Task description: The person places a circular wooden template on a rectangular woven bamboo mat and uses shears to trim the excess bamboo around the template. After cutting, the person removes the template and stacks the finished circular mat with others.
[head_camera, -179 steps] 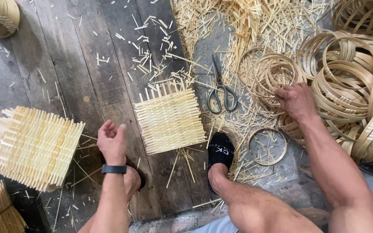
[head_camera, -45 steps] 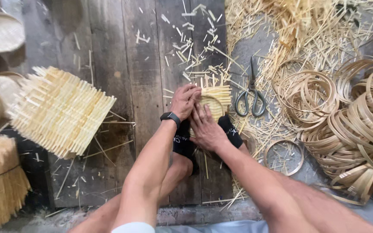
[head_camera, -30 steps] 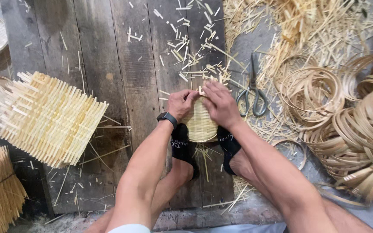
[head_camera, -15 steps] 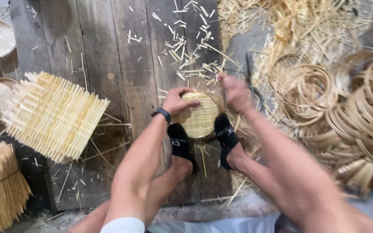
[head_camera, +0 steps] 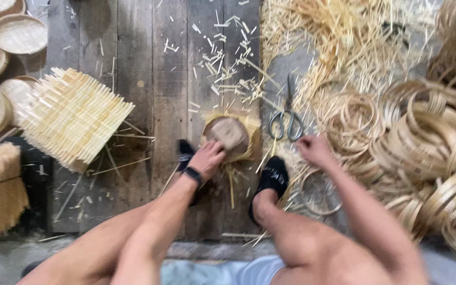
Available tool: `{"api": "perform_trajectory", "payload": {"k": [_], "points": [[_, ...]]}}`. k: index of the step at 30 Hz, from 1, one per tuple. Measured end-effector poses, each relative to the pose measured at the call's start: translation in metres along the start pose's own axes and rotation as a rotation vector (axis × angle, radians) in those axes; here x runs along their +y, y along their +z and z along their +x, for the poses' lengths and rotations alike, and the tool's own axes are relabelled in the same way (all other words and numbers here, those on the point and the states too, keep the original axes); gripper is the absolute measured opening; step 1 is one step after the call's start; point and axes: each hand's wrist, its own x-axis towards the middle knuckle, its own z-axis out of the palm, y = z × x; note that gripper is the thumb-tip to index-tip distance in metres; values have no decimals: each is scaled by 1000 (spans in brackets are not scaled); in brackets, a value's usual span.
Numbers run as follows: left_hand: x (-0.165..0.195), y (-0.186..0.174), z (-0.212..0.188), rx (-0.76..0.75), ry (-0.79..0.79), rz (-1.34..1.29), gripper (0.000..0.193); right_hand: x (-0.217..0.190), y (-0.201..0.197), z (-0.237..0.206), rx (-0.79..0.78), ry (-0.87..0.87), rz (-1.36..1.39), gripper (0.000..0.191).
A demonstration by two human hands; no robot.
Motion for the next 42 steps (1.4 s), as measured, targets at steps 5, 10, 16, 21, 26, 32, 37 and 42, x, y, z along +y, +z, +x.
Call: {"api": "perform_trajectory", "payload": {"k": [5,10,16,21,26,32,37,42], "points": [[-10,3,14,151,-464,-168,53,21,57,53,363,-157,-94,50],[2,28,70,146,-724,-197,129,-6,70,93,366,35,-84,67],[-8,30,70,214,-570,-151,121,5,54,112,-38,446,260,51],[-43,38,93,-46,-299,-214,123,20,31,72,-214,199,354,54],[-43,27,88,-131,-179,-36,155,-16,18,28,-123,172,-136,68],[21,50,82,177,-790,-247,119,-42,40,45,-18,-175,-743,77],[9,58,72,161,-698,-246,117,-17,46,63,84,-279,-871,41],[-3,50,71,94,-583,-294,117,-13,51,70,218,-385,-835,52]]}}
